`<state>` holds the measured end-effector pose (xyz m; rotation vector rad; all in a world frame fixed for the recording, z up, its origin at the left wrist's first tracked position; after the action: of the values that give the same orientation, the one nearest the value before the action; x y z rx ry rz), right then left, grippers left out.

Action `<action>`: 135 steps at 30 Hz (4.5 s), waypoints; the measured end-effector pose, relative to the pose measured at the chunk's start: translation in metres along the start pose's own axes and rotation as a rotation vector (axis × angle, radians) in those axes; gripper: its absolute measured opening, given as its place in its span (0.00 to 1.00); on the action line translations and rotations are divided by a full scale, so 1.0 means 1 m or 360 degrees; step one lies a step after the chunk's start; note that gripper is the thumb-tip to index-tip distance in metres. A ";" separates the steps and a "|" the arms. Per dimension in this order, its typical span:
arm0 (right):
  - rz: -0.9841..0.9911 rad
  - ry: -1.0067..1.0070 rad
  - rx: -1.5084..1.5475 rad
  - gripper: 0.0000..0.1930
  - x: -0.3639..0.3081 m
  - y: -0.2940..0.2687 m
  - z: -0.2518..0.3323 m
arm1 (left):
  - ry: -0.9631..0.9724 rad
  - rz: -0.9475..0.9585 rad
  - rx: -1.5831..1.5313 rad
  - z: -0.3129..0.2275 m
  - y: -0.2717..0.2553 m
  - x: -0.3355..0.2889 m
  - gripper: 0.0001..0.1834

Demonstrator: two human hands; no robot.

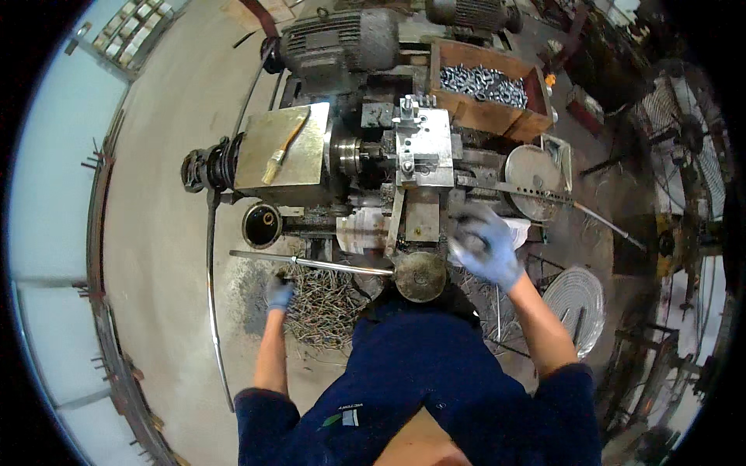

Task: The person operates a metal lathe by moving levers and handles to machine small cylindrical parts. They use a brush to clean the machine components, pick up finished parts by hand, and place them into a wooden crate filled with similar items.

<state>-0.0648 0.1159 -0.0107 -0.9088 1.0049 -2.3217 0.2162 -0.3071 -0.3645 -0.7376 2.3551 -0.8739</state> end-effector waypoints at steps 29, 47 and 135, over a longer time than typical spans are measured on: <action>0.0111 0.1669 0.0433 0.05 -0.352 0.081 -0.216 | -0.0124 0.0183 0.0629 -0.018 0.099 0.041 0.21; 0.0252 0.1755 0.0496 0.05 -0.346 0.095 -0.243 | -0.0114 0.0222 -0.0220 -0.073 0.110 0.042 0.18; 0.0362 0.2478 -0.1044 0.21 -0.538 -0.143 -0.276 | -0.0869 -0.1023 -0.2235 -0.092 0.005 0.006 0.16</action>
<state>0.0840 0.6676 -0.2548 1.1304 2.2763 -2.2118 0.1523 -0.2692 -0.3091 -1.9676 1.9058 0.9205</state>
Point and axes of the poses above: each hand's wrist, its own x-axis towards the middle knuckle, its own y-axis out of the palm, z = x × y, the point moved 10 cm from there along x, towards the middle knuckle, and after that the axes turned 11 degrees about -x, right-handed, at the moved point
